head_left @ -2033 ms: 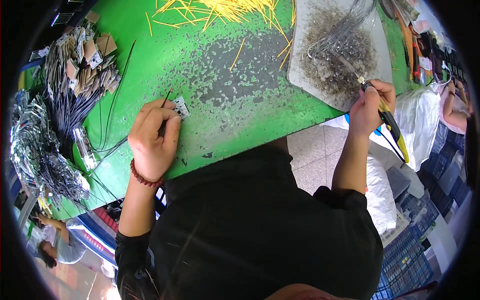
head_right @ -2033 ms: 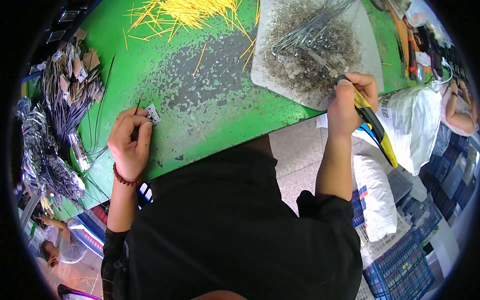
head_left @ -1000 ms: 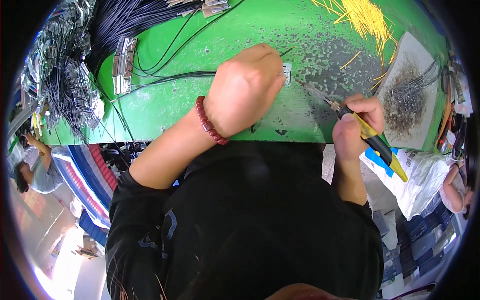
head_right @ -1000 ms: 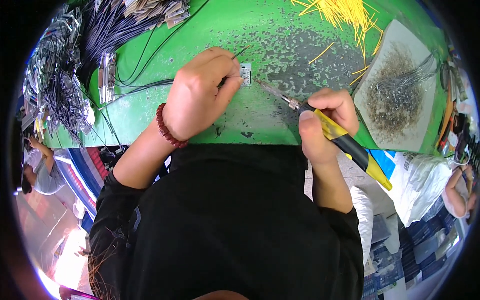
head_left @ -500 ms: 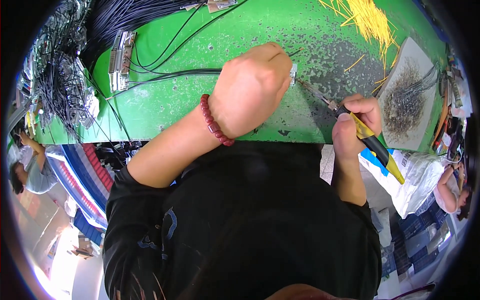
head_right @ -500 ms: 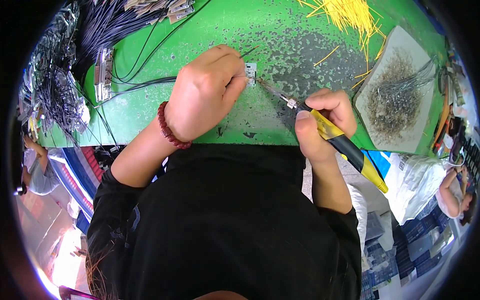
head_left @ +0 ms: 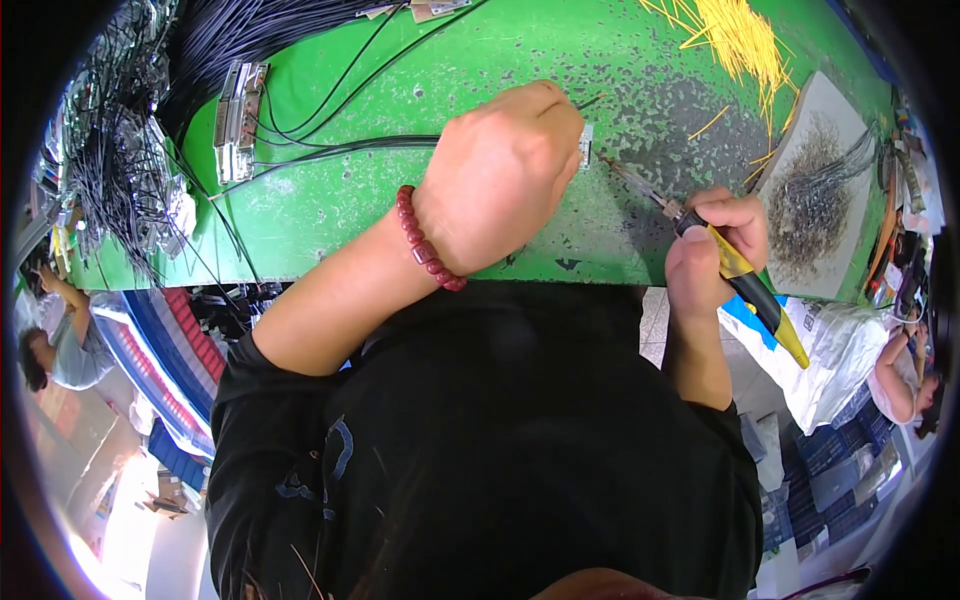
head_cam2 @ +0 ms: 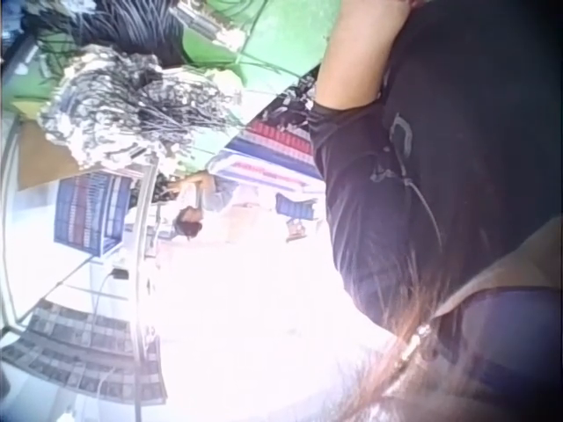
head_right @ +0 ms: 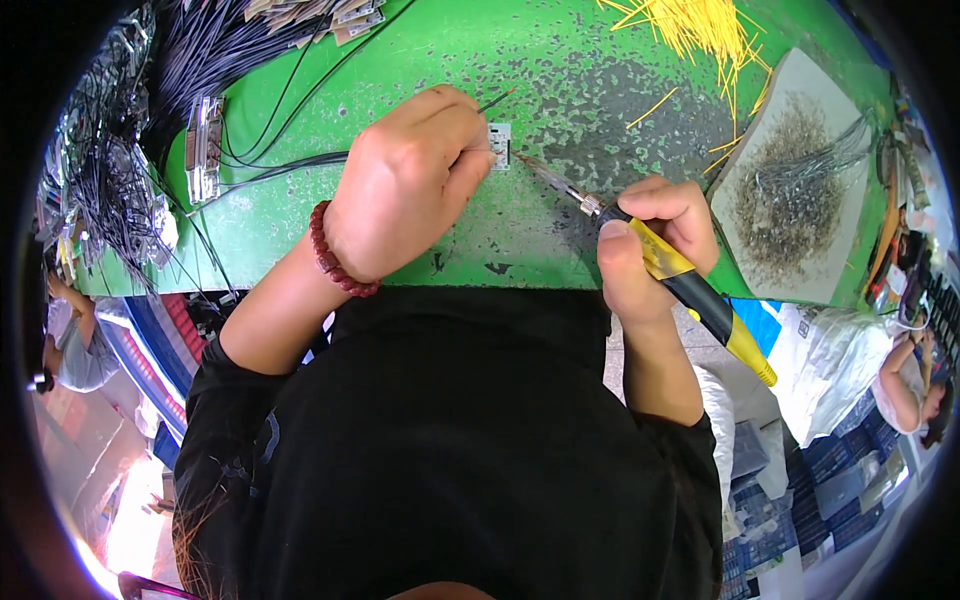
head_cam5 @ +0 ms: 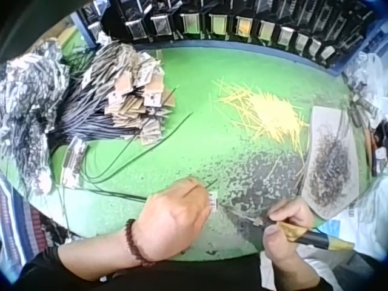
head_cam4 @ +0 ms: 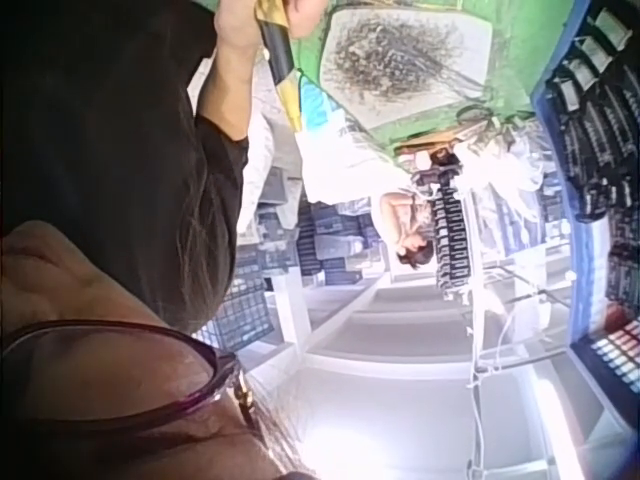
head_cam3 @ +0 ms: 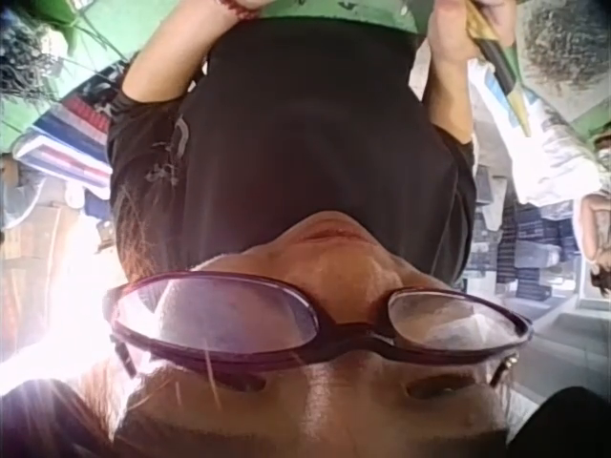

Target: The person solders wires to a circuit board using a soldering iron and then installs the assembly into a plastic toy car body. After soldering additional connections inside the car, they place the completed unit into a blue crate.

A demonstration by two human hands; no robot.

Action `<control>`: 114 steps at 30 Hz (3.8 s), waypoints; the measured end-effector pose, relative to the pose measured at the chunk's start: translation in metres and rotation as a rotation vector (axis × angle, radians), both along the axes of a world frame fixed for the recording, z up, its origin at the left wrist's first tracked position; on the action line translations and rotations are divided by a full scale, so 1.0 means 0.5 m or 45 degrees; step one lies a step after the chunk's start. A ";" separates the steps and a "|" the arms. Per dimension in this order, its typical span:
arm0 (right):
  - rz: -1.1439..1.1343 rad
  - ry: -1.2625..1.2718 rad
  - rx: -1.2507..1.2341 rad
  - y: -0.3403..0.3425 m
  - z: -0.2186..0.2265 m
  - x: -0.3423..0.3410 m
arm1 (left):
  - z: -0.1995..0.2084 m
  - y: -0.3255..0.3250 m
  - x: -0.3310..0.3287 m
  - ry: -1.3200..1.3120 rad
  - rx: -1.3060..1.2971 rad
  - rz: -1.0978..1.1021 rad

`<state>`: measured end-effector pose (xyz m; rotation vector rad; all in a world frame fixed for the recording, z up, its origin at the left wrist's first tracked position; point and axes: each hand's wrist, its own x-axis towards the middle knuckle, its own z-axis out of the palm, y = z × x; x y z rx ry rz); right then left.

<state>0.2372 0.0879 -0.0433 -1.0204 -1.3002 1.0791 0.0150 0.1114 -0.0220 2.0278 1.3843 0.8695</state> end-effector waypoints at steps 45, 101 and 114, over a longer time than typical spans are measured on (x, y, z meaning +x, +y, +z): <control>0.061 -0.276 -0.008 0.064 0.044 -0.054 | 0.047 0.038 -0.023 0.173 -0.129 -0.248; 0.009 -0.429 -0.098 -0.025 0.102 0.120 | 0.027 0.001 0.013 0.285 0.253 -0.052; -0.887 -0.154 0.025 0.002 0.045 0.345 | 0.020 -0.001 0.028 0.174 0.130 0.024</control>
